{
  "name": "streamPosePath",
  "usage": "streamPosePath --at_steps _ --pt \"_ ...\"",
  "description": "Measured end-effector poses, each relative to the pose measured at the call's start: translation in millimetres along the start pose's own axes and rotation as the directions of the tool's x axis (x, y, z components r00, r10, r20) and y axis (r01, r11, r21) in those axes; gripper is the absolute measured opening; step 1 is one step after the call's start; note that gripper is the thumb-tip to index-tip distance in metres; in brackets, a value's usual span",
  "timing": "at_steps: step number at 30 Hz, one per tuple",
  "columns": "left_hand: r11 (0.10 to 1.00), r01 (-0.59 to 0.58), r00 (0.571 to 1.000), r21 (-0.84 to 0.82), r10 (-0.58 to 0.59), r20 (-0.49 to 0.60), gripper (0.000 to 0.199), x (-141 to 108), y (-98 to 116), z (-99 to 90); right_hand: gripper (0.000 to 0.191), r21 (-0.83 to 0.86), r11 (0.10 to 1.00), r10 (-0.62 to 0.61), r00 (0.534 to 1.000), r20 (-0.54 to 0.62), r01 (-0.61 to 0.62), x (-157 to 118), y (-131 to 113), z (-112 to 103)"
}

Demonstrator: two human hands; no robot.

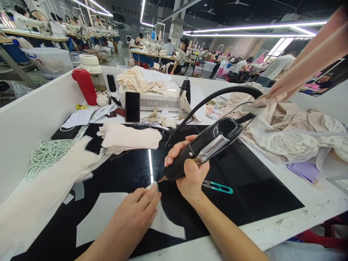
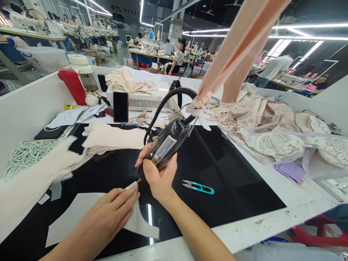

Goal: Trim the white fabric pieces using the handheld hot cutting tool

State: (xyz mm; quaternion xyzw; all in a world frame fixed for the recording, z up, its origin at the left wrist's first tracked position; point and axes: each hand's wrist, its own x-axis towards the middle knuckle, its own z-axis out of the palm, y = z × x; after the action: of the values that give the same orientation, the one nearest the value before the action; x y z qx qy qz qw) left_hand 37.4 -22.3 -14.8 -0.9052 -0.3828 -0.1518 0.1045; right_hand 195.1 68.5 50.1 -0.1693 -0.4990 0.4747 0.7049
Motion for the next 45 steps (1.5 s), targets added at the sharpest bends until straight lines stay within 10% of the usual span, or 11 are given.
streamPosePath --at_steps 18,29,45 --pt "0.985 0.173 0.985 -0.012 -0.174 -0.023 0.045 -32 -41 -14.6 0.043 0.007 0.998 0.064 0.998 0.015 -0.064 -38 -39 -24" --pt "0.992 -0.017 0.998 -0.126 0.009 -0.057 0.035 -12 14 -27.7 0.044 0.025 0.998 0.065 0.998 -0.002 -0.064 -46 -36 -20" --pt "0.988 0.016 0.996 -0.156 -0.029 -0.079 0.034 -5 17 -24.8 0.046 -0.012 0.998 0.059 0.998 -0.004 -0.059 -43 -29 -18"
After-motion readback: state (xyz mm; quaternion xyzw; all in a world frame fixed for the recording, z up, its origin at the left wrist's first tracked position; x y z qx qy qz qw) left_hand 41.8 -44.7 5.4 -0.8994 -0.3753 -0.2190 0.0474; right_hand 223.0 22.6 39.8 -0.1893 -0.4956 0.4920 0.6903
